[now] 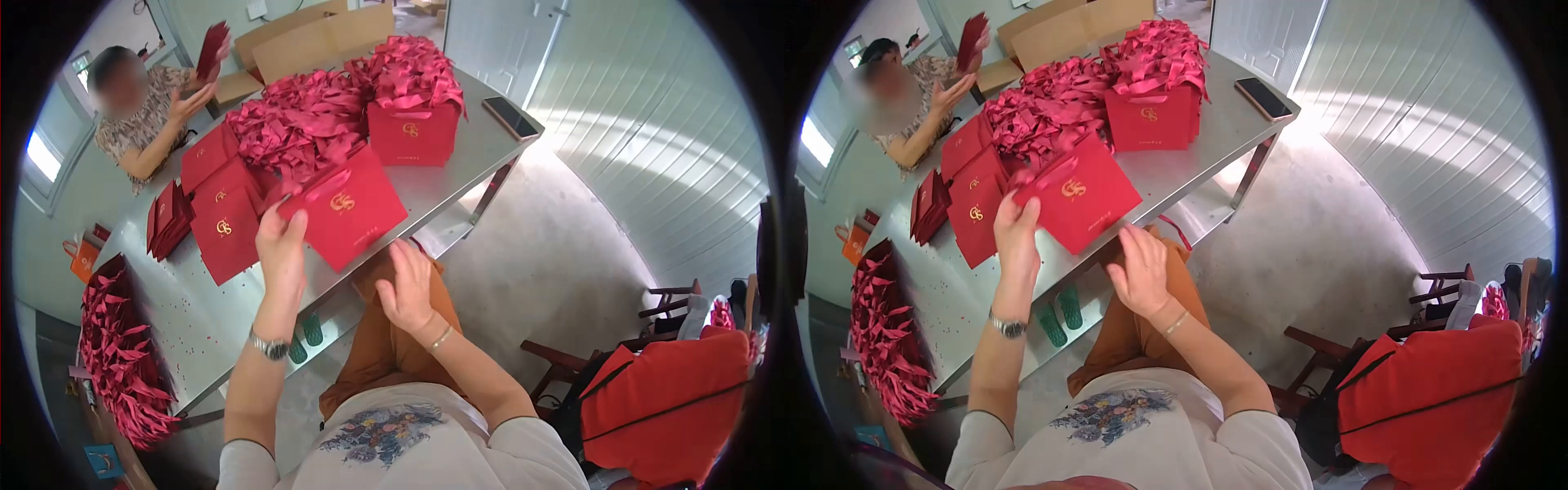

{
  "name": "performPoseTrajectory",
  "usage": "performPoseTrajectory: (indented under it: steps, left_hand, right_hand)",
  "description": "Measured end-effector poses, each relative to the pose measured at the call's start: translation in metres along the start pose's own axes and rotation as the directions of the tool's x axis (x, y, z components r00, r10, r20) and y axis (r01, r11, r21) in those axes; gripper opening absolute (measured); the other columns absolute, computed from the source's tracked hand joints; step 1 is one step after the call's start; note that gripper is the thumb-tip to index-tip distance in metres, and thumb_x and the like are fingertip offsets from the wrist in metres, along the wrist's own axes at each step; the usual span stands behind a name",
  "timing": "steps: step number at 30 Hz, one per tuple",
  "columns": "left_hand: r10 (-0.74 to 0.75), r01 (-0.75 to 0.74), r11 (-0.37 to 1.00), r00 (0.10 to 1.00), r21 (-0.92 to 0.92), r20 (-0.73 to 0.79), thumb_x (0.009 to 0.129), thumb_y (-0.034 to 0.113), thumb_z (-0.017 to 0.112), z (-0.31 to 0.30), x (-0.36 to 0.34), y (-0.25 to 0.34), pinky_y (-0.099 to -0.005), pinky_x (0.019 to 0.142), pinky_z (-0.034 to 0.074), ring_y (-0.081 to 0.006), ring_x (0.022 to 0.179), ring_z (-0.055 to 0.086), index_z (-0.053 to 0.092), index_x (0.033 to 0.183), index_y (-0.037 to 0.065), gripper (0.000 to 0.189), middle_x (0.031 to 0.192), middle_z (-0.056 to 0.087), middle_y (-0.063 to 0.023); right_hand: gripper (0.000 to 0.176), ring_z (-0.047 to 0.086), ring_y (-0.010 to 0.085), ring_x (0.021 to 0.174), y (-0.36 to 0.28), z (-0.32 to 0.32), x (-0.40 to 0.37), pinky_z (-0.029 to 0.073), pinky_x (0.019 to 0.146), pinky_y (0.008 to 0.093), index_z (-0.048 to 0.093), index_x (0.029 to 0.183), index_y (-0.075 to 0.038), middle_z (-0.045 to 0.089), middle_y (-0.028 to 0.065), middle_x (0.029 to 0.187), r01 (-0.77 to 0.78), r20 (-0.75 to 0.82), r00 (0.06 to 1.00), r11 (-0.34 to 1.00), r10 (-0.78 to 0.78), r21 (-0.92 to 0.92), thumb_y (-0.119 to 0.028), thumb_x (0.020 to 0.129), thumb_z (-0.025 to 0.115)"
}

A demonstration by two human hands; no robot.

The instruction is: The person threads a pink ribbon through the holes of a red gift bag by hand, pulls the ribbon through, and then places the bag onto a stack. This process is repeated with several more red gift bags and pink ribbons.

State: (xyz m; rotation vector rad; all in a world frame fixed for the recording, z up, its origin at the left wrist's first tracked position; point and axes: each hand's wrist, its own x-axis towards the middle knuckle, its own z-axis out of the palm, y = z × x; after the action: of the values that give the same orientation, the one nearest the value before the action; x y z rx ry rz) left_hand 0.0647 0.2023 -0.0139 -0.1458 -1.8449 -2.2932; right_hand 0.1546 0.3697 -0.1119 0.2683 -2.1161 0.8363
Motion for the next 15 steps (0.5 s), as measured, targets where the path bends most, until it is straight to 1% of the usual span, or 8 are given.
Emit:
performPoseTrajectory:
  steps: [2,4,6,9,10,12,13,15]
  left_hand:
    - [0.038,-0.043,0.998,0.993,0.044,0.112,0.091,-0.002,0.056,0.024,0.028,0.003,-0.0279,0.088,0.047,-0.014,0.099,0.06,0.054,0.122,-0.003,0.032,0.112,0.063,-0.0087]
    - [0.093,-0.08,0.995,0.963,-0.062,0.252,0.09,-0.002,0.056,0.057,0.06,0.0,-0.0286,0.087,0.048,-0.0147,0.099,0.061,0.054,0.12,-0.003,0.031,0.111,0.064,-0.0091]
    - [0.049,-0.035,0.998,0.917,-0.043,0.396,0.09,-0.002,0.056,0.086,0.089,-0.004,-0.0287,0.085,0.05,-0.015,0.096,0.062,0.055,0.12,-0.003,0.03,0.107,0.065,-0.0081]
    - [-0.04,0.014,0.998,0.873,0.058,0.486,0.089,0.003,0.061,0.116,0.138,-0.037,-0.0274,0.079,0.051,-0.0135,0.091,0.063,0.059,0.117,-0.003,0.028,0.102,0.067,-0.0068]
    - [-0.014,-0.115,0.937,0.93,0.329,0.366,0.086,0.009,0.067,0.118,0.148,-0.05,-0.028,0.075,0.051,-0.0152,0.085,0.064,0.061,0.115,-0.002,0.031,0.096,0.067,-0.0076]
    - [0.333,-0.377,0.798,0.926,0.47,0.177,0.082,0.013,0.071,0.116,0.137,-0.051,-0.0308,0.07,0.051,-0.0191,0.079,0.064,0.062,0.111,-0.002,0.033,0.092,0.068,-0.0105]
    - [0.343,-0.306,0.783,0.939,0.542,0.035,0.081,0.013,0.07,0.114,0.124,-0.05,-0.0339,0.07,0.05,-0.0222,0.079,0.064,0.063,0.104,-0.001,0.028,0.093,0.067,-0.0125]
    - [0.389,-0.357,0.745,0.919,0.563,0.068,0.082,0.012,0.069,0.105,0.097,-0.065,-0.0358,0.072,0.049,-0.0241,0.081,0.062,0.062,0.098,0.0,0.021,0.094,0.064,-0.0133]
  right_hand:
    - [0.053,0.048,0.0393,0.118,0.005,-0.019,-0.005,0.036,0.1,0.0467,0.047,0.13,0.005,0.049,0.0223,0.132,-0.038,-0.027,0.999,0.999,0.038,-0.02,-0.022,0.087,0.061]
    - [0.051,0.048,0.0394,0.118,0.016,-0.032,-0.01,0.036,0.101,0.0463,0.047,0.13,0.005,0.049,0.0223,0.132,-0.073,-0.043,0.997,0.995,0.071,-0.06,-0.021,0.088,0.058]
    - [0.05,0.048,0.0393,0.118,0.026,-0.042,-0.01,0.036,0.101,0.0463,0.047,0.131,0.005,0.049,0.0224,0.132,-0.091,-0.061,0.994,0.992,0.086,-0.092,-0.021,0.089,0.057]
    - [0.051,0.047,0.0388,0.119,0.036,-0.05,-0.013,0.036,0.101,0.0462,0.045,0.132,0.005,0.048,0.0221,0.134,-0.158,-0.068,0.986,0.979,0.151,-0.129,-0.021,0.089,0.056]
    - [0.051,0.047,0.0388,0.119,0.038,-0.05,-0.018,0.036,0.101,0.0462,0.045,0.132,0.005,0.048,0.0221,0.134,-0.161,-0.063,0.986,0.979,0.154,-0.125,-0.021,0.089,0.056]
    - [0.052,0.047,0.0383,0.12,0.045,-0.053,-0.025,0.036,0.101,0.0464,0.045,0.133,0.004,0.047,0.0219,0.134,-0.208,-0.049,0.978,0.967,0.203,-0.147,-0.02,0.089,0.057]
    - [0.052,0.047,0.0383,0.12,0.051,-0.055,-0.027,0.036,0.101,0.0464,0.045,0.133,0.004,0.047,0.0219,0.134,-0.207,-0.043,0.978,0.968,0.203,-0.142,-0.02,0.089,0.057]
    - [0.05,0.046,0.0416,0.118,0.058,-0.061,-0.03,0.036,0.103,0.0471,0.045,0.131,0.008,0.047,0.0258,0.131,-0.228,-0.024,0.974,0.958,0.227,-0.175,-0.011,0.087,0.057]
